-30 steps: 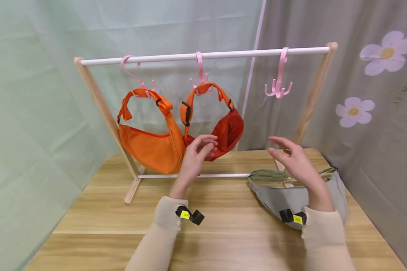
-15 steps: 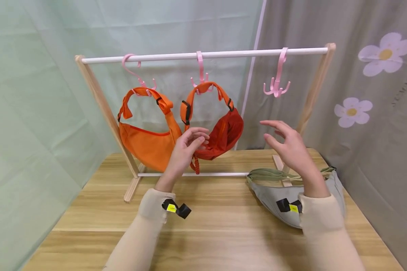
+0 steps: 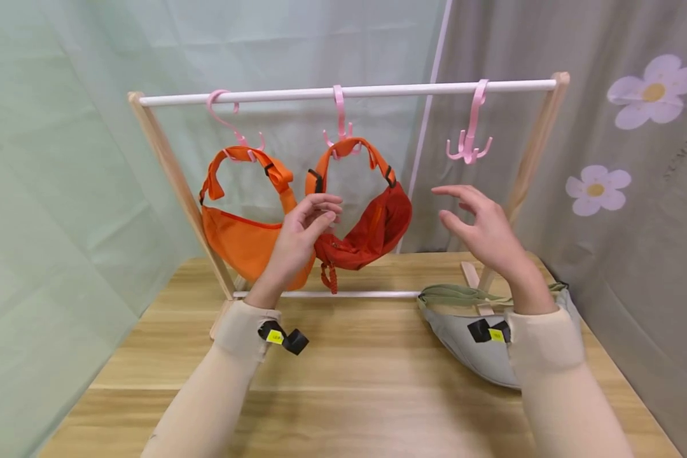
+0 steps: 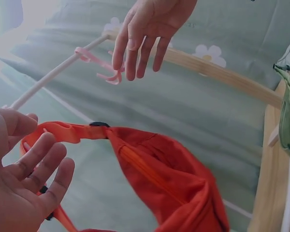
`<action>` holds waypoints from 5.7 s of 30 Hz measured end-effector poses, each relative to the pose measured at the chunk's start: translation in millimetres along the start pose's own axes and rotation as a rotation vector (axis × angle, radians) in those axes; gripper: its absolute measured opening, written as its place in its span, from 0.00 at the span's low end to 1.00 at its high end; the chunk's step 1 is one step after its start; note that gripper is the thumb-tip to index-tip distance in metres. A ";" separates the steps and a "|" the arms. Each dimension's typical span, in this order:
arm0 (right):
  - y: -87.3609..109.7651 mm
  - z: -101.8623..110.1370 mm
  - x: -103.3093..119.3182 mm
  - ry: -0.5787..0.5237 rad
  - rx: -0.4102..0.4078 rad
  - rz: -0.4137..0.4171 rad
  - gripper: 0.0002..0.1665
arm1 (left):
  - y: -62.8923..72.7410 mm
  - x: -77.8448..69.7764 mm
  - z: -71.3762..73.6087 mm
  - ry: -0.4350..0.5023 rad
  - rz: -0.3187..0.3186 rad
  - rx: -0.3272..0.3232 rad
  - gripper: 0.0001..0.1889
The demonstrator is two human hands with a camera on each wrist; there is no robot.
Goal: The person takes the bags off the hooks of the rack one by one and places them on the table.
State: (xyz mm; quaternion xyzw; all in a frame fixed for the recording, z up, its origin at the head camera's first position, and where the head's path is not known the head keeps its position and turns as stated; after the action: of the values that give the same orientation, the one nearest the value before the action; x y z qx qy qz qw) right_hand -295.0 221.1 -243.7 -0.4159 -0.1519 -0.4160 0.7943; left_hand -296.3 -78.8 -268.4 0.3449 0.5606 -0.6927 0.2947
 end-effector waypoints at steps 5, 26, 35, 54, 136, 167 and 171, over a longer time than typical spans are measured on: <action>-11.5 1.4 6.2 0.014 0.010 -0.005 0.25 | -9.4 -9.8 5.6 -0.035 -0.039 0.001 0.13; -40.6 -4.9 28.9 0.090 0.026 0.056 0.23 | -33.0 -31.3 21.4 -0.097 -0.061 -0.022 0.14; -55.6 -10.0 36.4 0.075 0.055 0.087 0.24 | -51.4 -46.8 21.4 -0.171 -0.077 -0.031 0.13; -91.5 -4.8 110.4 0.239 -0.067 0.346 0.21 | -66.2 -46.7 33.1 -0.281 -0.069 -0.087 0.16; -166.0 -14.9 118.5 0.178 0.080 0.032 0.31 | -57.1 -59.8 2.4 -0.268 -0.115 -0.128 0.32; -166.9 -21.7 119.6 0.204 0.073 0.016 0.31 | -59.7 -86.9 14.0 0.023 -0.265 -0.119 0.26; -165.8 -22.3 120.1 0.212 0.072 0.019 0.31 | -56.4 -88.7 14.8 0.048 -0.281 -0.088 0.24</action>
State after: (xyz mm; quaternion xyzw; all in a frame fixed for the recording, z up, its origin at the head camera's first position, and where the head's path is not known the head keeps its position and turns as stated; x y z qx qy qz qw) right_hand -354.9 88.3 -98.1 -0.3424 -0.0779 -0.4442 0.8242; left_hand -291.1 -80.3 -162.4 0.2662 0.6399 -0.6936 0.1963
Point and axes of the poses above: each hand's wrist, its own y-axis away from the middle knuckle, its own z-axis out of the back of the hand, x = y × z, the point moved 4 cm from there along -y, towards the middle knuckle, and after that the axes turned 3 degrees about y, right-handed, at the moved point
